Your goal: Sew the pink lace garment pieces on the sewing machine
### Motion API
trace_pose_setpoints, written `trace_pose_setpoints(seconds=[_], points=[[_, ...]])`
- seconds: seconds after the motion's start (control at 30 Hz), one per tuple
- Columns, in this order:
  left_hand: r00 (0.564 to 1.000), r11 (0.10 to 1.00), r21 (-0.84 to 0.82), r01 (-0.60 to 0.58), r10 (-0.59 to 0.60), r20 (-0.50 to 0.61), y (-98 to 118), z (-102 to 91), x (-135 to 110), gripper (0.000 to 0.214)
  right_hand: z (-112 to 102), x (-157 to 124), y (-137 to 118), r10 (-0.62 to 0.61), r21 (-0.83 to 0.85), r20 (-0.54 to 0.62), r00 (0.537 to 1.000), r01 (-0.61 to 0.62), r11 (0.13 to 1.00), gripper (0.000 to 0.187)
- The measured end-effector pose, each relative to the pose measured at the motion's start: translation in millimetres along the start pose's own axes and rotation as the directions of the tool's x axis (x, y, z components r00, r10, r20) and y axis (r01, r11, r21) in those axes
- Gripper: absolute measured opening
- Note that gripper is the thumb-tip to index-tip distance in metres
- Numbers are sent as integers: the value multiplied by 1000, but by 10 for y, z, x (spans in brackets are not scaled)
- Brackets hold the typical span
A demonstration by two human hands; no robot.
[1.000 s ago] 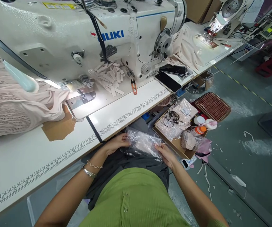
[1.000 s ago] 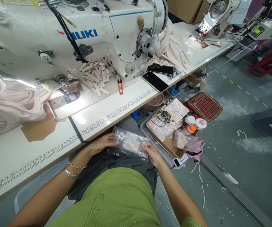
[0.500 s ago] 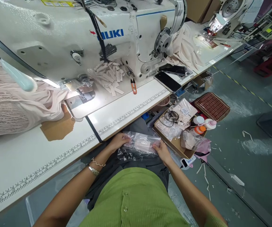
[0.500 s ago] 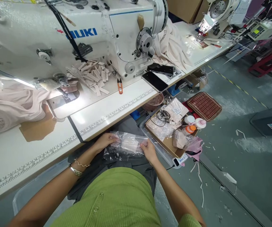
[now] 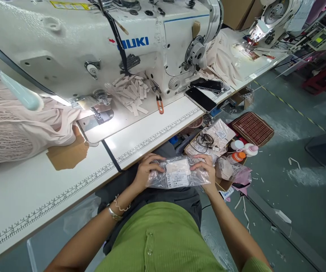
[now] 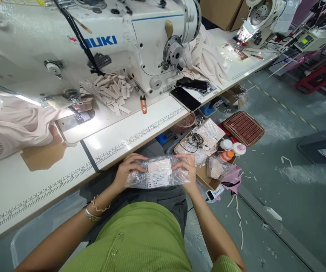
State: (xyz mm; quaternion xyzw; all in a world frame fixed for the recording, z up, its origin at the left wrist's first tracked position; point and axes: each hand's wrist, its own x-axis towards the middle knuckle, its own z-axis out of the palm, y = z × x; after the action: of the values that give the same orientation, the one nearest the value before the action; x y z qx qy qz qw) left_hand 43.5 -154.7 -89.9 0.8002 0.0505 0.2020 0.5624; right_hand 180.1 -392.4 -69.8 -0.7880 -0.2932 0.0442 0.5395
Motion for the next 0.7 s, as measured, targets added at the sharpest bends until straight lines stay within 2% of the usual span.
trace_pose_setpoints(seconds=[0.03, 0.07, 0.13, 0.2, 0.27, 0.37, 0.47, 0.57, 0.63, 0.7], points=[[993, 985, 132, -110, 116, -36, -17, 18, -48, 23, -17, -20, 24, -108, -104, -25, 994, 104, 989, 22], [981, 954, 248, -167, 186, -53, -55, 31, -107, 27, -19, -58, 69, -176, -192, -23, 984, 169, 967, 21], [969, 890, 404, -211, 244, -29, -175, 39, -242, 32, 7, -174, 208, -237, -308, 48, 970, 240, 921, 21], [967, 854, 462, -240, 253, 34, -304, 24, -375, 29, 48, -312, 359, -239, -342, 138, 961, 272, 899, 22], [966, 844, 473, -253, 244, 81, -385, 1, -477, 23, 75, -431, 466, -217, -344, 194, 957, 273, 898, 21], [964, 848, 459, -265, 244, 107, -368, -16, -538, 20, 71, -532, 498, -208, -358, 199, 958, 268, 894, 17], [963, 869, 419, -262, 265, 52, -263, -2, -510, 16, 40, -552, 434, -197, -360, 186, 963, 254, 898, 17], [970, 929, 283, -238, 241, 25, -198, 8, -496, 9, 1, -554, 363, -162, -269, 206, 965, 215, 939, 15], [975, 954, 208, -215, 199, 94, -202, -7, -534, 7, -33, -567, 325, -145, -175, 291, 946, 201, 964, 12], [973, 963, 206, -175, 137, 186, -223, -34, -599, 11, -72, -587, 289, -140, -94, 402, 905, 193, 977, 10]])
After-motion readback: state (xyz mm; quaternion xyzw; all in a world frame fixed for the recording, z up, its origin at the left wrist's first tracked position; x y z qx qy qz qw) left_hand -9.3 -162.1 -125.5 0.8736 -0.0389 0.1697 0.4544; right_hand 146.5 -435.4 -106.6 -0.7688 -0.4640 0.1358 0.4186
